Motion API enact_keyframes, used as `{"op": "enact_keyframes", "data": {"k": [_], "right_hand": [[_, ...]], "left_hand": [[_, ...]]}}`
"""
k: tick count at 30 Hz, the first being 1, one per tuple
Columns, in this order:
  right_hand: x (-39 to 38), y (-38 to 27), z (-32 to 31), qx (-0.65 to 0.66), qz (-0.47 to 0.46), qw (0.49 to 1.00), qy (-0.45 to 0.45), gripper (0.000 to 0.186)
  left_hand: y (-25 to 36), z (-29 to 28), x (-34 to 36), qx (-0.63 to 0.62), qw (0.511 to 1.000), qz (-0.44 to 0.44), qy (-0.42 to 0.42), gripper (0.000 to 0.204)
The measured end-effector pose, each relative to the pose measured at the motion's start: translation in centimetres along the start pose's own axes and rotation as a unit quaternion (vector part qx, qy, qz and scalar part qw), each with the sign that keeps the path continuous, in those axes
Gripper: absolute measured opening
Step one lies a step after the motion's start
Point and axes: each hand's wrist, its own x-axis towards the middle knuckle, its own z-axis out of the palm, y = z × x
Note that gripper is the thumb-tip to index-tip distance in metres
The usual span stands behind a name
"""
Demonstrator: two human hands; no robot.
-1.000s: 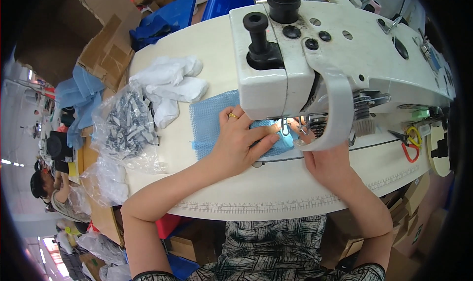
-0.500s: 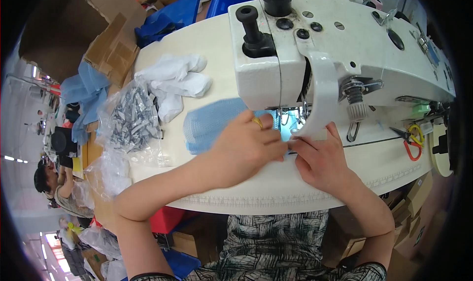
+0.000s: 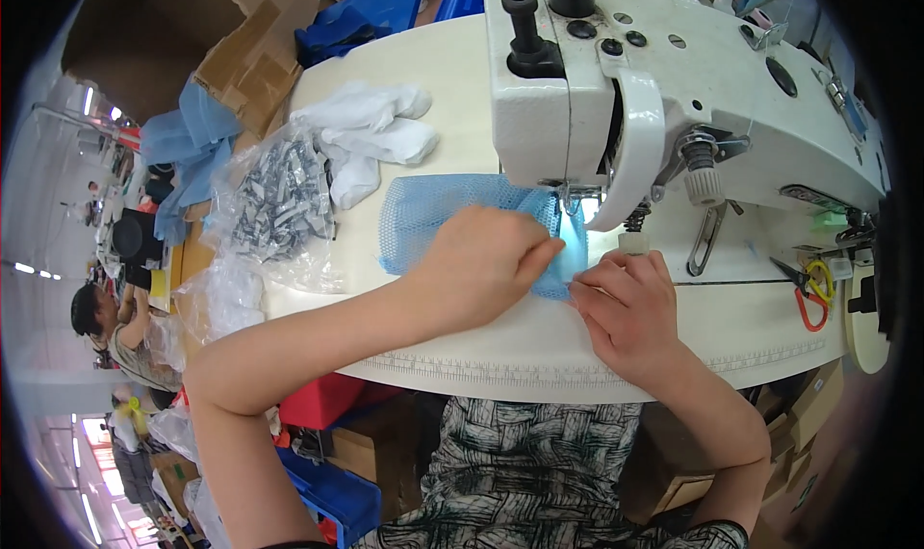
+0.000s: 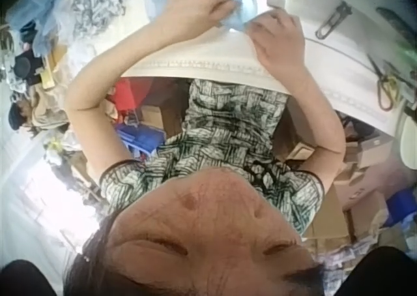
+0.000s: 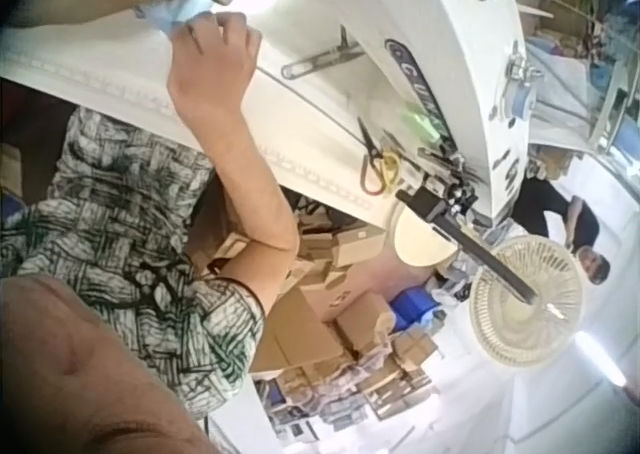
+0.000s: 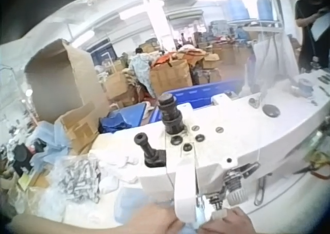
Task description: Sewing pieces of light blue mesh fabric together using an industrial sewing machine.
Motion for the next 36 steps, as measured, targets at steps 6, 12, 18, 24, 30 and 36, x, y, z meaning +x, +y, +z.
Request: {"op": "enact_keyframes", "data": {"k": [6,12,18,24,30,36], "right_hand": [[0.5,-0.5,0.6,-0.025,-0.066,0.993,0.093,0.024],[0.2,-0.5,0.7,-0.002,-0.063,0.994,0.087,0.024],[-0.1,-0.7,0.3,0.001,-0.052,0.997,0.064,0.027],[-0.1,-0.2,0.1,-0.013,0.072,0.996,0.051,0.034],[-0.2,-0.3,0.0,-0.010,0.091,0.996,0.021,0.035],[0.1,-0.4,0.0,0.006,0.104,0.994,0.024,0.039]], "left_hand": [[-0.1,1.8,1.8,-0.202,0.953,-0.222,-0.047,0.032],[0.5,3.9,2.3,-0.301,0.881,-0.363,-0.037,0.027],[0.4,4.1,1.6,-0.331,0.872,-0.360,-0.018,0.026],[0.8,3.0,1.9,-0.338,0.857,-0.386,-0.042,0.022],[0.8,3.0,1.9,-0.331,0.864,-0.377,-0.041,0.021],[0.3,3.3,1.8,-0.288,0.889,-0.354,-0.044,0.024]]}}
